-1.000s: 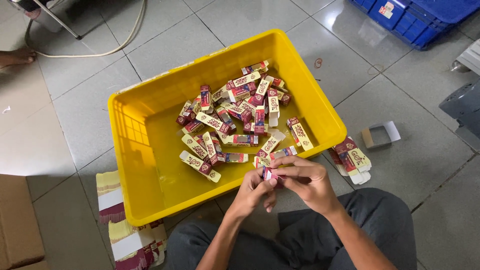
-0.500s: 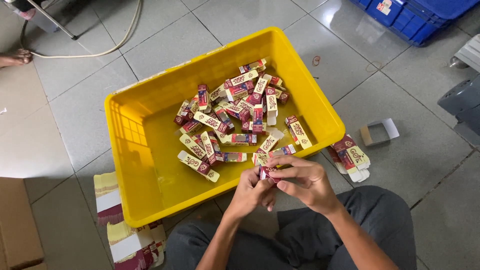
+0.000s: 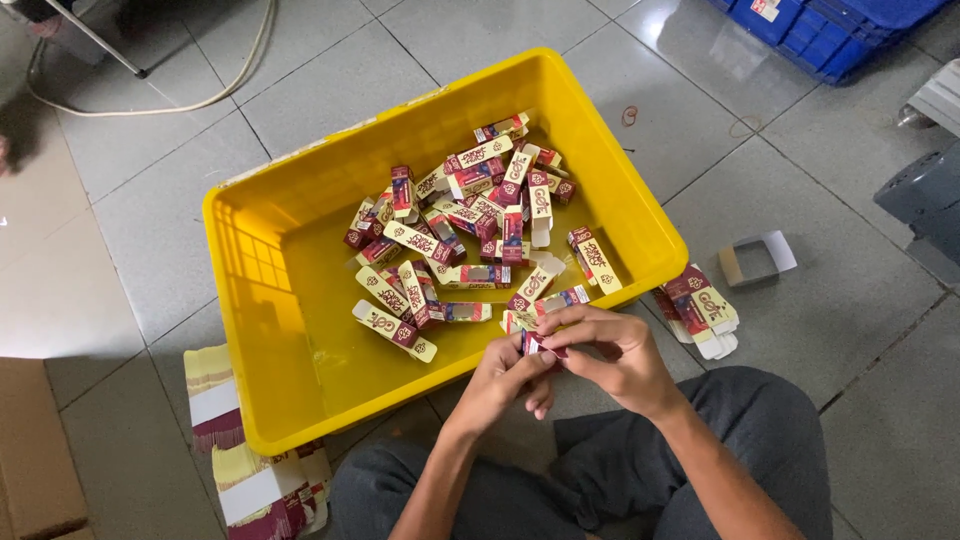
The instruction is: The person sits on the floor and repeatedly picks up flat, printed cardboard pieces from a yellow bin. They fold each piece into a small rectangular box by hand and place the finished box on the floor beside the bin.
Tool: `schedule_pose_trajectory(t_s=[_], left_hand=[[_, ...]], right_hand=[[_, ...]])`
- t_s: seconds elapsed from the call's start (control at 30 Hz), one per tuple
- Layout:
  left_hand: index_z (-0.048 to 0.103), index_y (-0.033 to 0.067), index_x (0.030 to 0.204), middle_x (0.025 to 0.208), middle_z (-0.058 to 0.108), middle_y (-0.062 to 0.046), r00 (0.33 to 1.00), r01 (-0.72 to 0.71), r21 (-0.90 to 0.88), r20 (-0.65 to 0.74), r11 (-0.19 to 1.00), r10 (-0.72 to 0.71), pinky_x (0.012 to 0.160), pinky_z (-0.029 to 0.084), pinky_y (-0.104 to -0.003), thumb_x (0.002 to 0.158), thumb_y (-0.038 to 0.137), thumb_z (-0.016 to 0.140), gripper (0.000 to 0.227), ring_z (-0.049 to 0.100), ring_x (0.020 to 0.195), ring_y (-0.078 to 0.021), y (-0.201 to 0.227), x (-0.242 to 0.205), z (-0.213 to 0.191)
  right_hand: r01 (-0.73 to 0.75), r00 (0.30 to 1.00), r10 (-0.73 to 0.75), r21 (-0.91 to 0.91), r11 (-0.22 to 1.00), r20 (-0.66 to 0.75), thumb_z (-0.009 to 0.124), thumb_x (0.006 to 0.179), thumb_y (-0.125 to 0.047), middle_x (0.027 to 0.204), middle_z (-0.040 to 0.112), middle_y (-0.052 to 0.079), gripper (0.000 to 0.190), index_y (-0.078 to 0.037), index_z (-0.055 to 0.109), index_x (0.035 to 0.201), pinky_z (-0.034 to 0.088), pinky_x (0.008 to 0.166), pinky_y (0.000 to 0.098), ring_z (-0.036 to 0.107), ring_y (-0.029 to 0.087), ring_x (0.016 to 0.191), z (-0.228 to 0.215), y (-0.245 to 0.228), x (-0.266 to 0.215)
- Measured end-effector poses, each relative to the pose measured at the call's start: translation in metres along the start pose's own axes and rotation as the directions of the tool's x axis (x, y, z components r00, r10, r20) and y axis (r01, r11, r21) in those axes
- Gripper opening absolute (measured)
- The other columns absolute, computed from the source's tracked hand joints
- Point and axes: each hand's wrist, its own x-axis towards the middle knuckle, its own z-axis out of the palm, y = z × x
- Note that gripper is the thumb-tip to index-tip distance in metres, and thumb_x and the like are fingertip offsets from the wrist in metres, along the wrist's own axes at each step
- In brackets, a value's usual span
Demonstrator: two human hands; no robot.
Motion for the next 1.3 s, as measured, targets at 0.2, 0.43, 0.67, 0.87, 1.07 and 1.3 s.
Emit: schedule_pose_trajectory(t_s=[0.2,0.43,0.67,0.87,1.07,1.3], left_hand=[[0.057,-0.0045,0.098,0.049,0.049,-0.006,1.000,-0.004,-0.141,0.015,0.990,0.006,0.048,0.048,-0.028,0.103,0.011,0.054,0.016,0.053,0.041,-0.0154,-0.001,-0.002,0.002],[0.051,-0.0043,0.116,0.062,0.053,-0.010,0.992,0.023,-0.306,0.122,0.952,0.015,0.061,0.054,-0.032,0.105,0.026,0.052,0.032,0.060,0.057,-0.0167,-0.007,-0.006,-0.001],[0.051,-0.0046,0.122,0.067,0.061,-0.010,0.987,0.077,-0.131,0.148,0.988,-0.057,0.066,0.057,-0.035,0.110,0.026,0.042,0.034,0.065,0.061,-0.0197,-0.013,-0.006,-0.010],[0.050,-0.0064,0.124,0.071,0.067,-0.016,0.987,0.126,-0.104,0.110,0.987,-0.114,0.067,0.058,-0.032,0.111,0.026,0.043,0.035,0.069,0.064,-0.0216,-0.008,-0.003,-0.008],[0.050,-0.0088,0.124,0.069,0.069,-0.018,0.989,0.145,-0.116,0.035,0.983,-0.141,0.062,0.059,-0.030,0.110,0.024,0.046,0.036,0.071,0.062,-0.0214,-0.003,-0.004,-0.006],[0.056,-0.0065,0.116,0.072,0.071,-0.018,0.982,0.177,-0.091,-0.047,0.980,-0.182,0.053,0.056,-0.024,0.106,0.023,0.055,0.031,0.069,0.054,-0.0173,-0.004,-0.004,-0.008]], right_hand=[[0.288,0.955,-0.296,-0.324,0.901,0.024,0.073,0.082,0.003,0.102,0.080,0.017,0.020,-0.007,0.084,0.095,0.064,0.082,0.0429,0.079,0.033,0.095,0.004,-0.009,0.002],[0.354,0.935,-0.341,-0.354,0.866,0.099,0.073,0.085,-0.009,0.101,0.080,0.018,0.016,-0.007,0.083,0.098,0.065,0.082,0.0444,0.079,0.034,0.094,-0.007,-0.016,0.004],[0.293,0.956,-0.282,-0.348,0.891,0.084,0.081,0.079,-0.006,0.099,0.082,0.017,0.018,-0.007,0.083,0.097,0.065,0.076,0.0438,0.080,0.033,0.091,-0.012,-0.020,0.005],[0.396,0.913,-0.368,-0.587,0.706,0.173,0.078,0.085,-0.008,0.102,0.081,0.016,0.021,-0.002,0.080,0.105,0.065,0.072,0.0403,0.079,0.032,0.091,-0.015,-0.027,0.002],[0.476,0.862,-0.462,-0.647,0.596,0.209,0.076,0.085,-0.004,0.101,0.080,0.016,0.018,-0.001,0.079,0.102,0.065,0.071,0.0383,0.079,0.030,0.088,-0.015,-0.013,-0.003],[0.493,0.830,-0.545,-0.615,0.616,0.120,0.076,0.084,0.001,0.098,0.080,0.016,0.012,0.000,0.080,0.096,0.065,0.071,0.0365,0.080,0.029,0.086,-0.010,-0.008,-0.001]])
